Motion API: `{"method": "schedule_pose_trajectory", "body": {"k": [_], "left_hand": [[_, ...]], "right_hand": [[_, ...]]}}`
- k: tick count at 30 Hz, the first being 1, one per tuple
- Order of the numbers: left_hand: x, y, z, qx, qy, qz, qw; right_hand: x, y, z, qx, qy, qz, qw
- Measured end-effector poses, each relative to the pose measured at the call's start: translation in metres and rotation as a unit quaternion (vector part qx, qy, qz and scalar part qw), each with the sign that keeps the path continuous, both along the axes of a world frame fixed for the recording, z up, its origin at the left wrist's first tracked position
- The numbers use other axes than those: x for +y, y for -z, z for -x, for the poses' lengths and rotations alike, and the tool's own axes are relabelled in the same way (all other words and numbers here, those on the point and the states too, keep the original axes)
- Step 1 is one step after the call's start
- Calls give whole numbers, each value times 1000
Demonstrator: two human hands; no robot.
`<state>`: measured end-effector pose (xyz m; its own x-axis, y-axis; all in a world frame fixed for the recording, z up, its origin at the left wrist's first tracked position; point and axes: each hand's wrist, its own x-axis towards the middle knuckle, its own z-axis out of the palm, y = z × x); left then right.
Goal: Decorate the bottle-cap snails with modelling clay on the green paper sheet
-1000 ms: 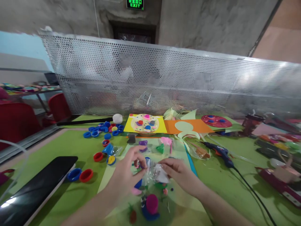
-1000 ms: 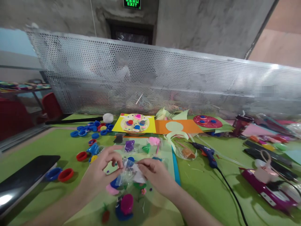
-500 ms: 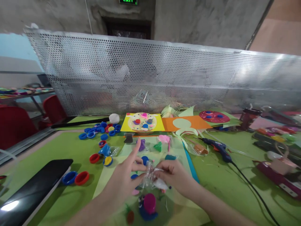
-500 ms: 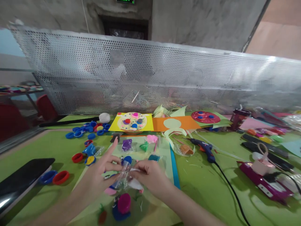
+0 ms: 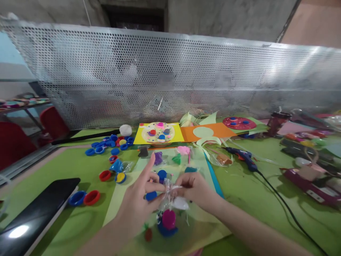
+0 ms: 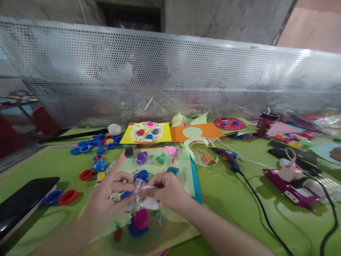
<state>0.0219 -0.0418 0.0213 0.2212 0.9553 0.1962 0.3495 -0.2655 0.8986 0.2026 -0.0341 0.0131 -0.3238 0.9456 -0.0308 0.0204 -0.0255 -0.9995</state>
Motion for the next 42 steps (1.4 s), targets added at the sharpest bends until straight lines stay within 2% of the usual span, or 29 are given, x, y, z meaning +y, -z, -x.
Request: {"method": "schedule_pose_trajectory", "body": {"k": [3, 10, 16, 22, 25, 29, 34, 36, 37, 39, 41, 42], "left_hand": [[-1, 0, -1, -22, -12, -11, 1000], [-3, -4, -2, -27, -39, -52, 998], [2, -12, -2, -58, -33, 20, 998], [23, -19, 4, -154, -37, 91, 983], [30, -17, 6, -178, -33, 134, 974], [31, -15, 8, -194, -22, 150, 969], [31, -16, 7, -213, -21, 154, 965], [31, -15, 6, -212, -16, 153, 965], [31, -14, 5, -211, -12, 151, 966], [31, -12, 4, -212, 1, 146, 966], [30, -11, 4, -211, 12, 143, 967], [30, -10, 4, -210, 15, 141, 967]], "right_hand": [[0, -3, 0, 12, -2, 17, 1000], [-1, -1, -2, -15, -20, -30, 999], [3, 0, -5, -19, -28, -19, 999], [16, -4, -19, -37, 61, -66, 995], [20, -3, -22, -57, 61, -65, 994], [21, 0, -21, -85, 50, -75, 992], [25, -2, -30, -115, 97, -103, 983], [25, -4, -34, -186, 146, -137, 962], [25, -5, -35, -249, 176, -166, 938], [23, -6, -35, -389, 210, -228, 867], [20, -7, -32, -491, 192, -256, 810], [19, -7, -31, -525, 174, -252, 794]]}}
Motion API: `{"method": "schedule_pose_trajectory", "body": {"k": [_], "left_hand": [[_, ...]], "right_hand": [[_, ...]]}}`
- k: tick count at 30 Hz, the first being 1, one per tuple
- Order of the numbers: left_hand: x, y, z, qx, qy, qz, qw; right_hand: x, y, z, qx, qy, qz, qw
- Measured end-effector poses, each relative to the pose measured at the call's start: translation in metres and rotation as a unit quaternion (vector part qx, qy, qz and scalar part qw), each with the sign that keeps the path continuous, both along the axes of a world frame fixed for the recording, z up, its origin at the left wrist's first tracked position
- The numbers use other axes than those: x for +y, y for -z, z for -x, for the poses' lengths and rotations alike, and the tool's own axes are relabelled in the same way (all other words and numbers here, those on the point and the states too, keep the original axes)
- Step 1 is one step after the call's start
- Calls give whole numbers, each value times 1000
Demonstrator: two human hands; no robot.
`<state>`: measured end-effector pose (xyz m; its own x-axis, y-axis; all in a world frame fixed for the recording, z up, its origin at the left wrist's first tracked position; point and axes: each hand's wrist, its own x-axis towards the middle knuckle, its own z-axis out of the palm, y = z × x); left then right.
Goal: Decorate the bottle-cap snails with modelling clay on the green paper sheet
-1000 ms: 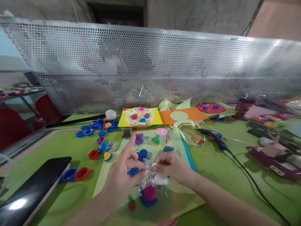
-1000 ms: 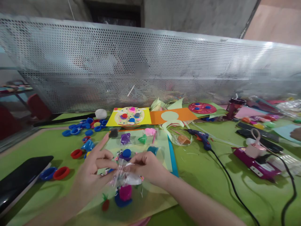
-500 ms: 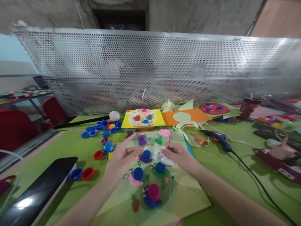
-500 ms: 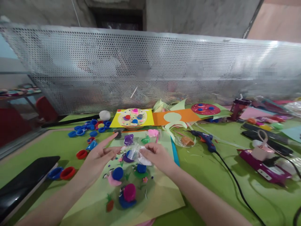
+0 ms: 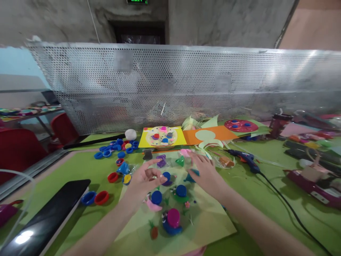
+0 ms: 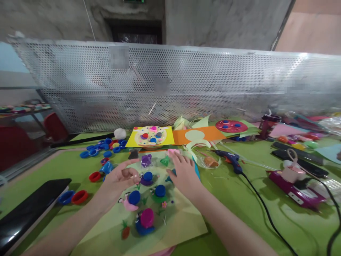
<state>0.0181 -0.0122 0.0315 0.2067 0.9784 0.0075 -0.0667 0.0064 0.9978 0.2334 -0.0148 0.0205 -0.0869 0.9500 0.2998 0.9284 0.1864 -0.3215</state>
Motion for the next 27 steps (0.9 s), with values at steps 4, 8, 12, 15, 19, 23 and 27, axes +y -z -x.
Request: {"method": "schedule_pose_trajectory", "body": {"k": [4, 8, 12, 15, 19, 23, 27], "left_hand": [[0, 0, 0, 11, -5, -2, 1000], [2, 2, 0, 22, -18, 9, 1000], [6, 7, 0, 17, -15, 24, 999], [8, 9, 0, 8, -7, 28, 1000], [9, 8, 2, 7, -8, 28, 1000], [8, 7, 1, 24, -4, 17, 1000], [7, 5, 1, 63, -2, -3, 998]], "right_hand": [[4, 1, -3, -78, 47, 48, 995], [16, 5, -17, -101, 130, 64, 984], [24, 13, -23, -123, 152, 99, 976], [26, 15, -22, -134, 141, 110, 975], [26, 14, -23, -136, 134, 120, 974], [27, 14, -25, -137, 131, 122, 974], [28, 14, -27, -140, 125, 126, 974]]}}
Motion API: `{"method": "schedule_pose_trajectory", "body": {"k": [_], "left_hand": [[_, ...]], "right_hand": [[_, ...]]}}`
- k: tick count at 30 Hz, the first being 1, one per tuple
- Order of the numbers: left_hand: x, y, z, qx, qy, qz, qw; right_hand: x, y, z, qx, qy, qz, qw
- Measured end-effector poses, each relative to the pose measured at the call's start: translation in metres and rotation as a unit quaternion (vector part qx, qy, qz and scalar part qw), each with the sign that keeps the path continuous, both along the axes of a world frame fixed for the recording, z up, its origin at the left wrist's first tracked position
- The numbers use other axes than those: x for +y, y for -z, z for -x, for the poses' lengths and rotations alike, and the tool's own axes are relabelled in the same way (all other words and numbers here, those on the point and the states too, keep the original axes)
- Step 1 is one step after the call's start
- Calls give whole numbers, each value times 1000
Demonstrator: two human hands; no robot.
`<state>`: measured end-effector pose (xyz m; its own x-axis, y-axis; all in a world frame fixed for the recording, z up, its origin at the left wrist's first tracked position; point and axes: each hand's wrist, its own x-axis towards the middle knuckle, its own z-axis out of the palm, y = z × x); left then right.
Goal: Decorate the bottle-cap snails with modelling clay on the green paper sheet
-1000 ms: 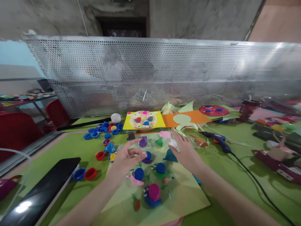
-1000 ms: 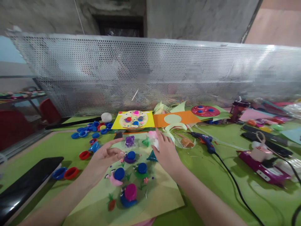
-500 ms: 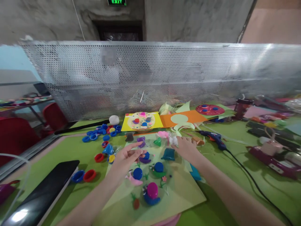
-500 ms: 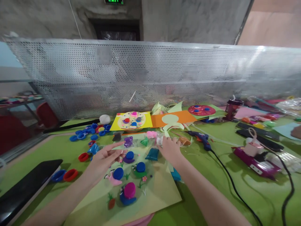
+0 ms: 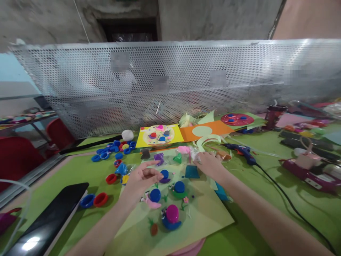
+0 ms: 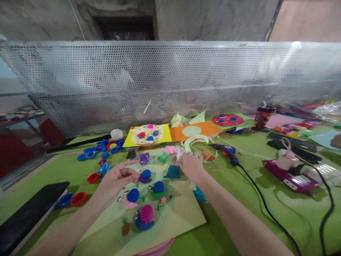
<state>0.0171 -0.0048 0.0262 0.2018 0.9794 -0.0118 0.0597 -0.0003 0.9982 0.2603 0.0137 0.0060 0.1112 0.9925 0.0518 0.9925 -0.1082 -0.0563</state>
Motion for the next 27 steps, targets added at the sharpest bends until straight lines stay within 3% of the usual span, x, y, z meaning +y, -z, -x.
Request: {"method": "schedule_pose_trajectory", "body": {"k": [6, 11, 20, 27], "left_hand": [[7, -2, 7, 100, -9, -49, 994], [13, -3, 15, 207, -35, -108, 972], [18, -3, 23, 305, 24, -97, 947], [17, -18, 32, 355, 93, -50, 929]], "right_hand": [[0, 0, -2, 3, -5, -9, 1000], [-5, -7, 0, 5, -20, -43, 999], [-18, -6, 9, 6, -204, -37, 978], [-12, -7, 5, -17, -145, -41, 988]]}}
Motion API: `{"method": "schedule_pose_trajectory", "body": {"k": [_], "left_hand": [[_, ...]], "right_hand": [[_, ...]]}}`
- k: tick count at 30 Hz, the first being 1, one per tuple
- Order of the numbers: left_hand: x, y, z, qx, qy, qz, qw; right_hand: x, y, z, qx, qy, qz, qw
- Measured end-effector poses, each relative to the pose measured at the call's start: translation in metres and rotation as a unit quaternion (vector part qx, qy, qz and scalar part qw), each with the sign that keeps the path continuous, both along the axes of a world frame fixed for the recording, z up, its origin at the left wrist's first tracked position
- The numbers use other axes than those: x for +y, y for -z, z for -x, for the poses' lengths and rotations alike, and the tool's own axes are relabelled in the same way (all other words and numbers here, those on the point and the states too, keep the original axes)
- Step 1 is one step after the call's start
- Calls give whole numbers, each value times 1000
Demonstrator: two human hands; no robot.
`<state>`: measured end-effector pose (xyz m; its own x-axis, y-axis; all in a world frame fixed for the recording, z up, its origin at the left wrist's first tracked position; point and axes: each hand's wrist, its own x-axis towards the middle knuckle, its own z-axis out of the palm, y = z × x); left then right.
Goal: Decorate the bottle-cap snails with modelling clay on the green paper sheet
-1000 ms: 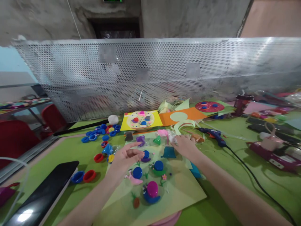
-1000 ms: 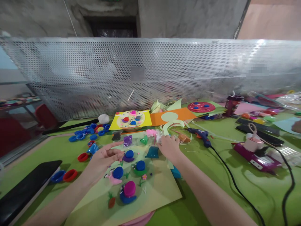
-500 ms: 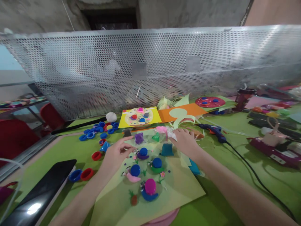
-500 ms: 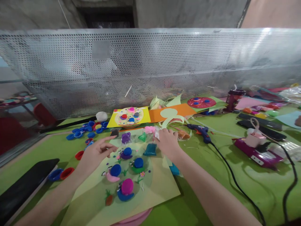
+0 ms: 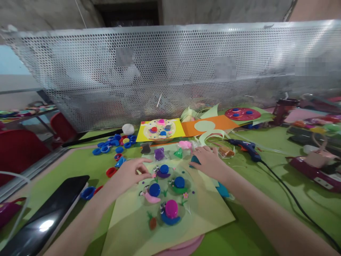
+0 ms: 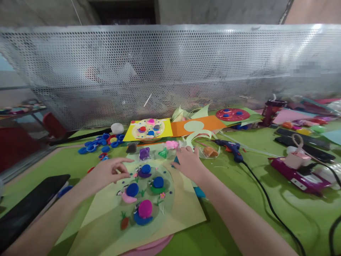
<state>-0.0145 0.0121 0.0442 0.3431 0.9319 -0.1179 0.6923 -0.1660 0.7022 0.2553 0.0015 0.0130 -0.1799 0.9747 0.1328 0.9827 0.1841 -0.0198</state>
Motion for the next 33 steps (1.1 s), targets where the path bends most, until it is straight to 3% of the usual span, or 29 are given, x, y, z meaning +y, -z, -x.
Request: {"method": "schedule_pose_trajectory", "body": {"k": [6, 10, 18, 25, 33], "left_hand": [[-12, -11, 16, 7, 63, 126, 990], [-20, -14, 21, 18, 69, 180, 981], [-21, -7, 13, 95, 125, 128, 979], [-17, 8, 19, 75, 137, 142, 977], [-19, -11, 15, 124, 98, 124, 980]], "right_hand": [[-1, 0, 1, -8, 8, 6, 1000], [0, 1, 1, -7, 6, 11, 1000], [0, 0, 0, -6, 5, 23, 1000], [0, 1, 0, -12, 8, 23, 1000], [0, 1, 0, -14, 5, 22, 1000]]}}
